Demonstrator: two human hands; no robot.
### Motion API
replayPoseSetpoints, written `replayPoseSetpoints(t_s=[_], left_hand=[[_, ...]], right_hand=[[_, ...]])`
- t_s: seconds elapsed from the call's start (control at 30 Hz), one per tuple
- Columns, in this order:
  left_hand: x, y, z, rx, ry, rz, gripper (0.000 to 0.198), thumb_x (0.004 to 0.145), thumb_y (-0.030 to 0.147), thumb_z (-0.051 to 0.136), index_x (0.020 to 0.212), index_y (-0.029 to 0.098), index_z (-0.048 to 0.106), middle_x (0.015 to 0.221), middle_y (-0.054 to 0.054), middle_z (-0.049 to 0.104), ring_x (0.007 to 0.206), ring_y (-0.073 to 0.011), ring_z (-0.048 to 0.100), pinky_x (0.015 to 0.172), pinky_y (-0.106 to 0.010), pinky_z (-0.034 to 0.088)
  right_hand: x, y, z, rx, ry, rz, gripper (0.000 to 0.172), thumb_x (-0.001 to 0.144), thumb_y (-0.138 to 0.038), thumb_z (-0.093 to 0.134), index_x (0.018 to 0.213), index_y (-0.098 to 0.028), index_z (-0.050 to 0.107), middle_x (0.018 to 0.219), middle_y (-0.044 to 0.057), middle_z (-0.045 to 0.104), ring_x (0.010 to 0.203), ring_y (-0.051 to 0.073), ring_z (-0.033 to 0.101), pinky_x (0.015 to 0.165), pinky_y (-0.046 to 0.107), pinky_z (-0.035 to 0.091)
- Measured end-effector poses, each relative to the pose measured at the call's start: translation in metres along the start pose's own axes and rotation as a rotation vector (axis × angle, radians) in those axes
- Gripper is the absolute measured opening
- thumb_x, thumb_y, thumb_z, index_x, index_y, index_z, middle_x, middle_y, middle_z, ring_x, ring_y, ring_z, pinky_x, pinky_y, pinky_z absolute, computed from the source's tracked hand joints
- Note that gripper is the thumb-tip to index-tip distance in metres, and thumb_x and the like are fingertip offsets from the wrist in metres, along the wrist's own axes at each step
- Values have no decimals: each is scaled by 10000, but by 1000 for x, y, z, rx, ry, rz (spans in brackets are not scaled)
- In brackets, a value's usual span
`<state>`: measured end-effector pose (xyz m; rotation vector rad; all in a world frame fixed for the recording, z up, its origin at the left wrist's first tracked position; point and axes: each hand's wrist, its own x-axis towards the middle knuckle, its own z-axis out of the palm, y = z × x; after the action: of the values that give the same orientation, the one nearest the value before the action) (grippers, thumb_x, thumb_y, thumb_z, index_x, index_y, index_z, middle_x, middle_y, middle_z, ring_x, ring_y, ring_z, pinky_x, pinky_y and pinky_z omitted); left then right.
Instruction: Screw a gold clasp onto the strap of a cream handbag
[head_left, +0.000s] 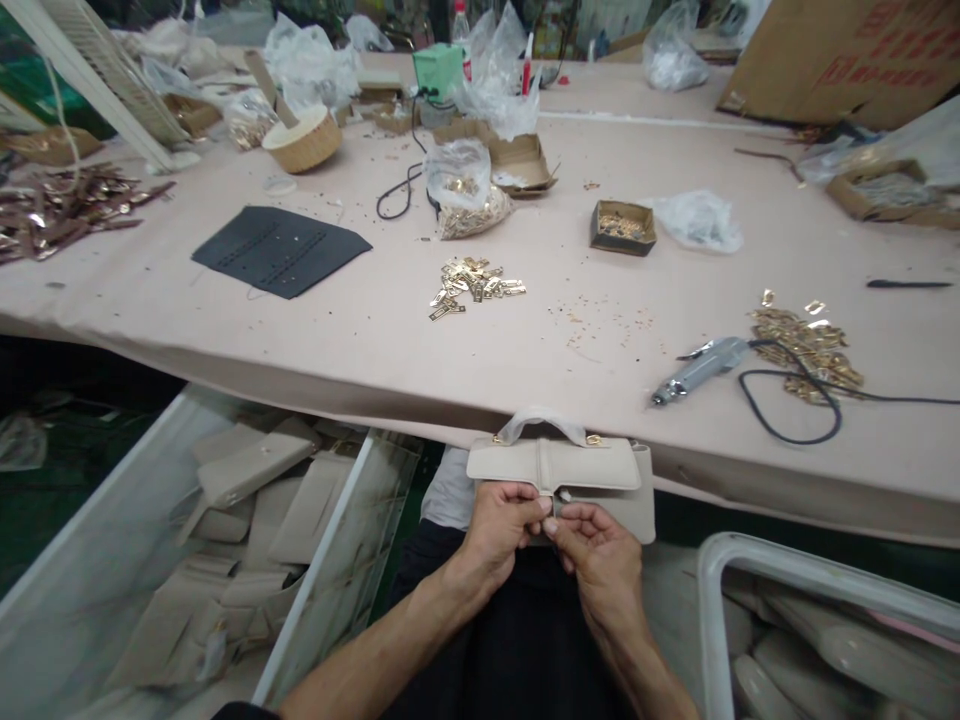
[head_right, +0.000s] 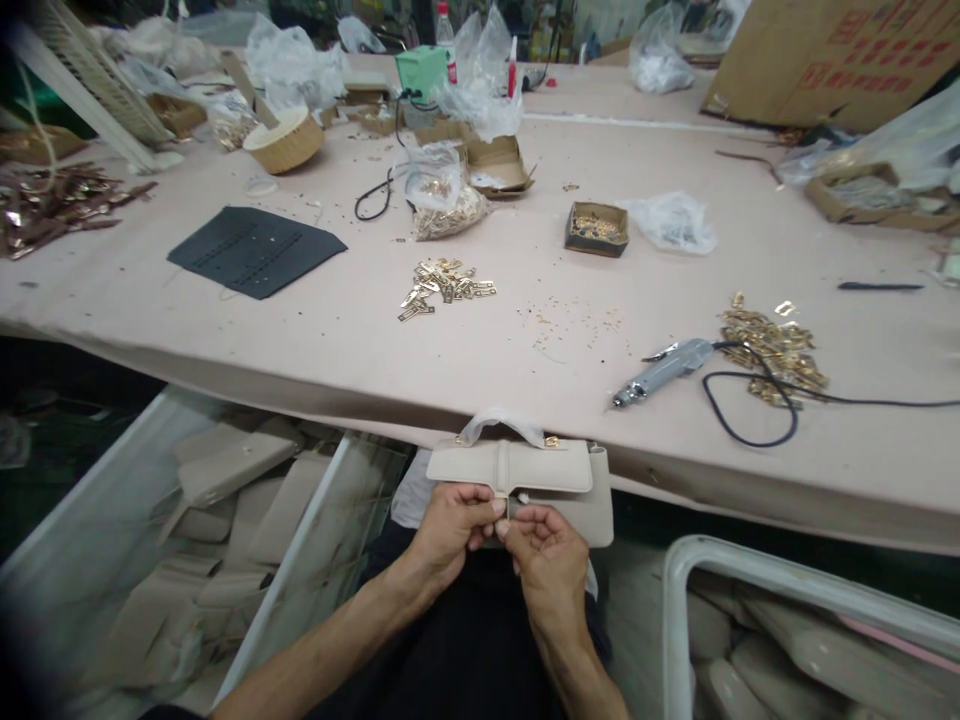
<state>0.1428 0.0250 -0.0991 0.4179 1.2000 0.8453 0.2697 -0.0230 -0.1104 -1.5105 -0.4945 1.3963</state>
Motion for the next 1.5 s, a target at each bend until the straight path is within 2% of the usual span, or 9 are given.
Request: replayPoseSetpoints(t_s=[0.4, 0.57, 0.8, 0.9, 1.03, 1.2, 1.33, 1.4, 1.5], left_hand=[[-4, 12, 3, 39, 42, -38, 226, 491, 251, 844, 495, 115, 663, 394, 25, 468, 380, -42, 332, 408, -201, 154], [-3, 13, 3, 30, 57, -58, 199, 490, 232, 816, 488, 119, 653, 379, 34, 451, 364, -39, 309, 412, -214, 131], [-6, 22, 4, -29, -8, -115, 216, 518, 219, 786, 484, 136, 589, 396, 55, 399, 361, -38, 288, 404, -218, 123], [-6, 26, 4, -65, -26, -122, 177, 523, 190, 756, 517, 131, 590, 433, 53, 416, 379, -36, 309, 406, -208, 142], [-2, 27, 4, -97, -47, -151, 128, 519, 184, 706, 545, 132, 591, 467, 36, 456, 388, -42, 325, 408, -207, 169], [-12, 25, 7, -34, 7, -85, 191, 669, 300, 692, 588, 133, 650, 527, -30, 549, 414, -91, 392, 414, -234, 197], [-35, 23, 7, 377, 155, 437, 265, 835, 330, 693, 632, 161, 720, 609, -47, 582, 552, -134, 481, 538, -260, 352], [-41, 24, 6, 451, 176, 612, 111, 836, 295, 733, 834, 192, 775, 767, -56, 636, 599, -138, 513, 574, -261, 393], [-38, 27, 9, 348, 93, 621, 329, 851, 298, 741, 1176, 247, 733, 1103, -100, 672, 671, -153, 604, 579, -258, 463]], right_hand=[[1, -3, -5, -6, -116, 13, 402, 670, -386, 898, 860, -152, 632, 669, -19, 596, 459, 47, 420, 394, 165, 281], [-6, -6, -5, -124, -104, -14, 437, 694, -451, 868, 944, -148, 675, 736, 46, 676, 470, 99, 507, 412, 215, 386], [-19, -36, -3, -696, -131, -805, 236, 835, -215, 727, 1070, -226, 733, 985, 105, 684, 758, 196, 647, 668, 324, 569], [-13, -40, -4, -778, -222, -985, 315, 878, -113, 626, 1139, -258, 729, 1182, 135, 653, 971, 242, 667, 781, 374, 588], [-6, -37, -1, -794, -322, -1108, 448, 885, -22, 557, 1232, -270, 694, 1156, 133, 683, 1008, 243, 659, 794, 378, 575], [0, -55, 8, -751, -288, -1049, 307, 912, -61, 552, 1100, -229, 728, 899, 87, 695, 790, 196, 645, 697, 320, 532], [10, -84, 13, -683, -199, -880, 126, 933, -206, 605, 884, -214, 720, 806, 60, 680, 723, 192, 633, 696, 319, 513], [16, -95, 14, -669, -185, -755, 155, 930, -294, 629, 837, -215, 723, 745, 42, 666, 648, 177, 609, 649, 305, 500], [25, -106, 16, -622, -219, -574, 222, 901, -393, 663, 830, -202, 750, 655, 26, 636, 543, 151, 550, 533, 273, 450]])
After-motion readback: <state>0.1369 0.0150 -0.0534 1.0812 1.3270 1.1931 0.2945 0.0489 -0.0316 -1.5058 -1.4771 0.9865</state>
